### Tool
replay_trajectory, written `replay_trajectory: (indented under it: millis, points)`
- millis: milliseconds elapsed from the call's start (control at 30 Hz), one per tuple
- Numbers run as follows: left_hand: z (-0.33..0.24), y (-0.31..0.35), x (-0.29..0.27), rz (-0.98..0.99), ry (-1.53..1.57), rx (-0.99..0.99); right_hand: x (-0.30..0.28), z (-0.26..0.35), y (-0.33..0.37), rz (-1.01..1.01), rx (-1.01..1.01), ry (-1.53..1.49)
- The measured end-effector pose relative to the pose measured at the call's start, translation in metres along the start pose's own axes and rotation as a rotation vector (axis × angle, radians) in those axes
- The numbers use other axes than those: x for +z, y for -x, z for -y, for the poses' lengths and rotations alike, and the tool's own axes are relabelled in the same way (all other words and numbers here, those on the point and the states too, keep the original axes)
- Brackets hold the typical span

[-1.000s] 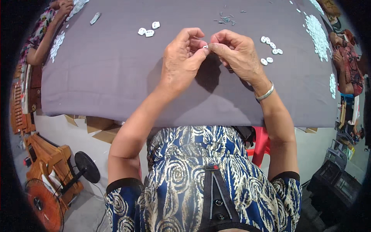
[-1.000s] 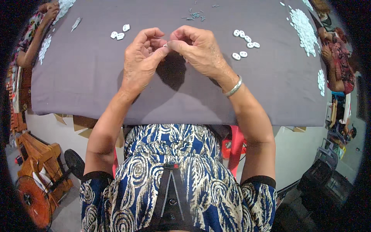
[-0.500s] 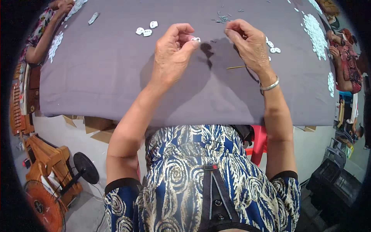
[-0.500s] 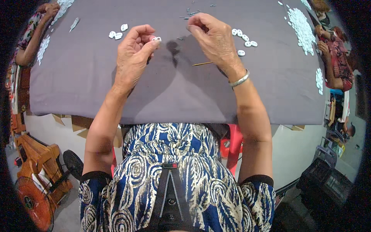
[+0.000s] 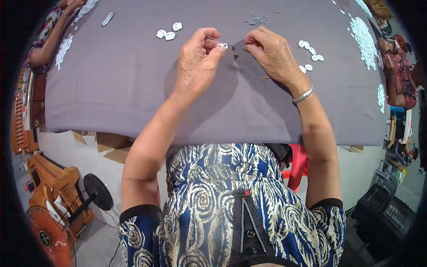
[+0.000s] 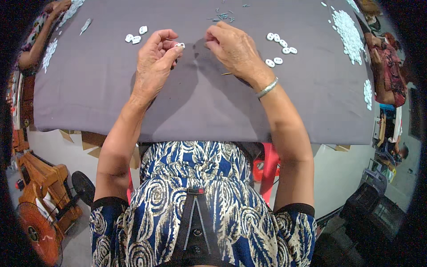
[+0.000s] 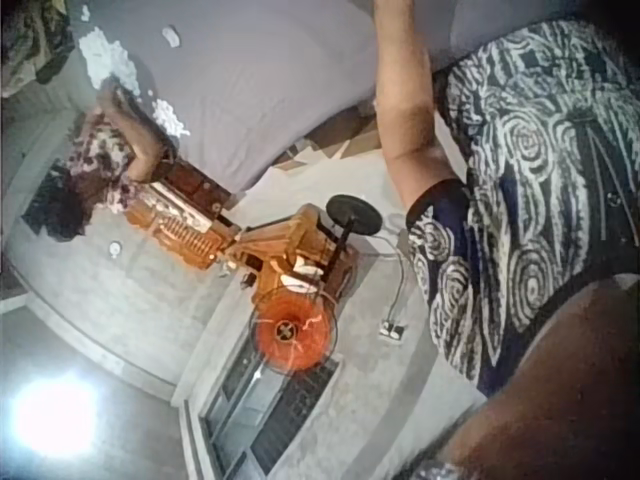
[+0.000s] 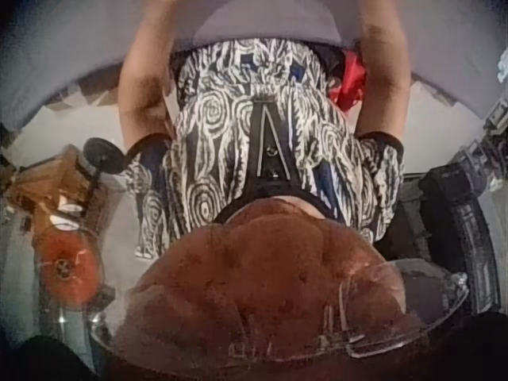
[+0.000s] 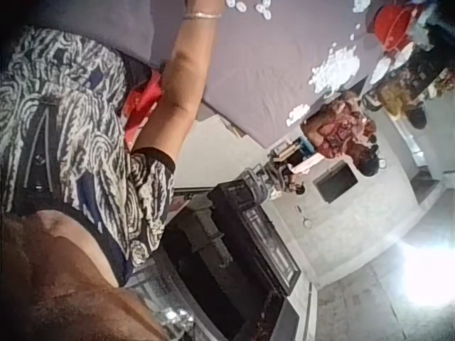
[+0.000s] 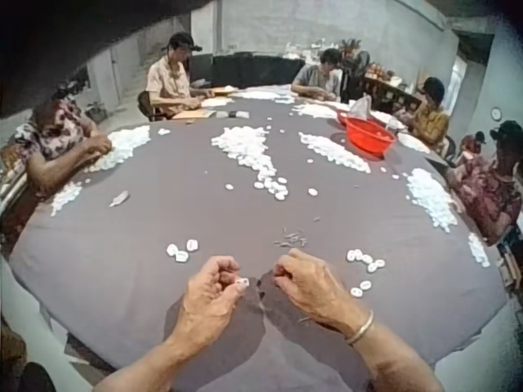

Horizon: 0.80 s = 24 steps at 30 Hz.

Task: Assembling small white plastic components by inserting metal pins.

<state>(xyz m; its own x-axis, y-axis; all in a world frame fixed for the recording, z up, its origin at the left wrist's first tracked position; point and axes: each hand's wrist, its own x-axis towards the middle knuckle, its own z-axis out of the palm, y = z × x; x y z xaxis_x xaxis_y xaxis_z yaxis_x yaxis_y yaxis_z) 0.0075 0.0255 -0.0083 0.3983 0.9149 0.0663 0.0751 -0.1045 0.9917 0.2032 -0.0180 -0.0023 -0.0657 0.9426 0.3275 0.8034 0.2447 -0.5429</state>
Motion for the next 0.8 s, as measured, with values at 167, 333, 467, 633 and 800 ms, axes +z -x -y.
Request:
replay_trajectory:
  millis: [167,333,467,633,800]
  points:
    - [0.001,-0.001,0.000,-0.008,-0.017,0.007,-0.005,0.002,-0.004,0.042,0.042,-0.019]
    - [-0.001,0.000,-0.001,-0.002,-0.015,-0.004,-0.013,-0.001,0.001,0.002,0.059,0.013]
    - [-0.006,0.000,0.000,0.035,-0.024,-0.037,-0.016,-0.007,0.001,0.035,0.074,0.031]
    - [-0.001,0.001,-0.001,0.002,-0.015,-0.035,-0.017,-0.006,-0.001,0.081,0.133,0.013]
    - [-0.003,0.000,0.000,0.013,-0.023,-0.033,-0.023,-0.009,-0.001,0.100,0.088,-0.014]
